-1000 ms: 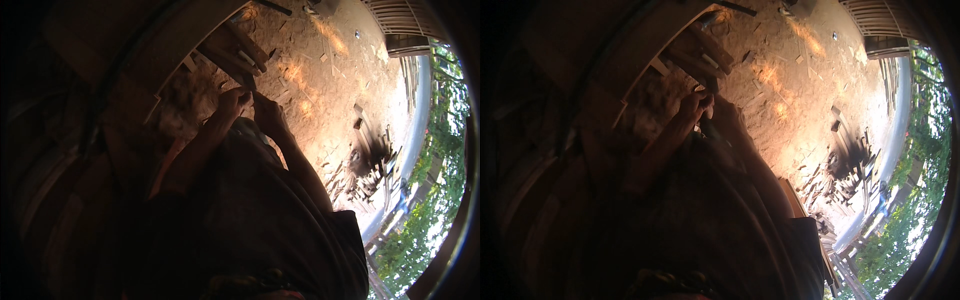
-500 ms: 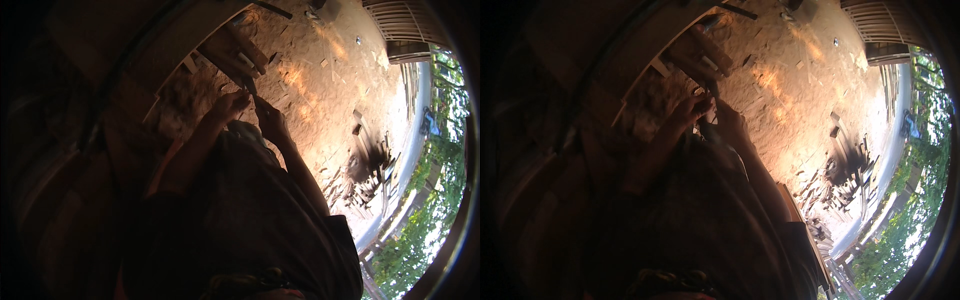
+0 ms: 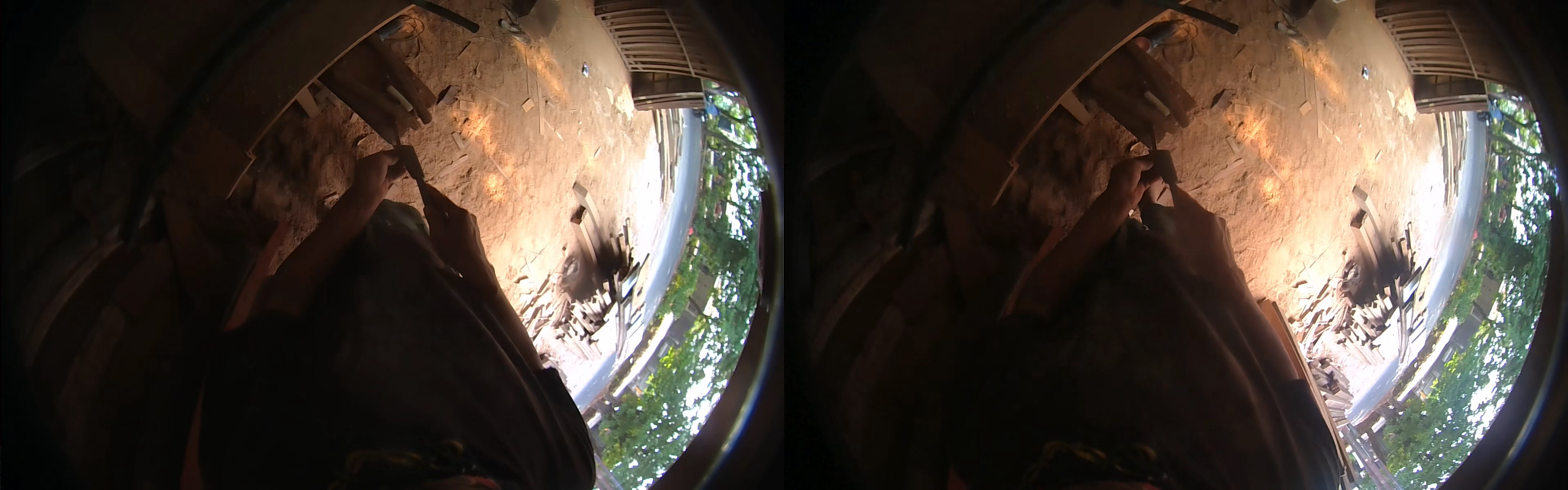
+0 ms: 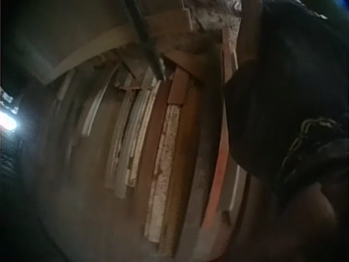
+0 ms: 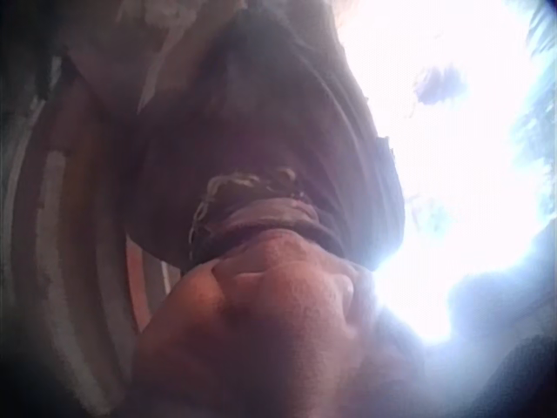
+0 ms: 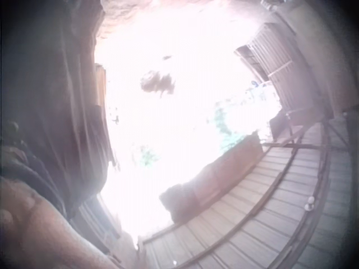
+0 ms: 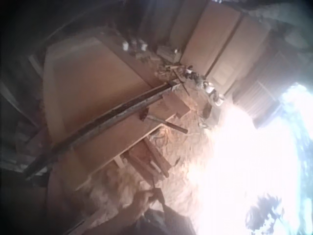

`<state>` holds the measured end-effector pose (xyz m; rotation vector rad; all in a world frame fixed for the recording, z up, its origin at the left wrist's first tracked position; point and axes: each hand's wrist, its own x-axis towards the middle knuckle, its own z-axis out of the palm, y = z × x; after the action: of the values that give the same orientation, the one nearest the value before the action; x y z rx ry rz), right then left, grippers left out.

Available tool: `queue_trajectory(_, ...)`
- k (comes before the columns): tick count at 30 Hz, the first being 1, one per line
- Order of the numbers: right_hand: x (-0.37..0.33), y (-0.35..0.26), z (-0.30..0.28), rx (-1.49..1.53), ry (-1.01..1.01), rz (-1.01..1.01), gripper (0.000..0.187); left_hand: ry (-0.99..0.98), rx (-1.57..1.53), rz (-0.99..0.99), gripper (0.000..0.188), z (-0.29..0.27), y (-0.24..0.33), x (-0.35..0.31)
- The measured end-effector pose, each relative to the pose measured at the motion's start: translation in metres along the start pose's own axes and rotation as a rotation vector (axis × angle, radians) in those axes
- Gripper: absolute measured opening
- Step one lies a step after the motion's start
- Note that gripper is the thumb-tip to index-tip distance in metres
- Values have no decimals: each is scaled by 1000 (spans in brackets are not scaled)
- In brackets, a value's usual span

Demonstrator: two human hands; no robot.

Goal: The person uses a hammer and a nail to fasten a wooden plank to a structure. They repeatedly position the nail and strike it with the hammer, working on different sections of the plank.

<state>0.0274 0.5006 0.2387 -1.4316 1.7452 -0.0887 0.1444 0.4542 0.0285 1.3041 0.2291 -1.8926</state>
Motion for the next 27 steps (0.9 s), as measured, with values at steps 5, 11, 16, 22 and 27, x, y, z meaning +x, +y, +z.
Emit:
queue_trajectory(5,12,6,8,47,32,-47,37,0,-11,0,25,0,7,-1)
queue_trajectory(11,17,15,12,9,17,-46,38,-86,41,75,19,-4,4,-2)
queue_trajectory(16,41,23,23,-5,55,-118,40,-100,-78,39,17,-5,-1,6)
queue_trajectory(22,51,16,23,-79,-14,-143,39,-135,-69,80,18,-10,-8,19)
queue_trajectory(27,24,19,18,-84,31,-49,39,-61,-15,74,14,-3,-2,5)
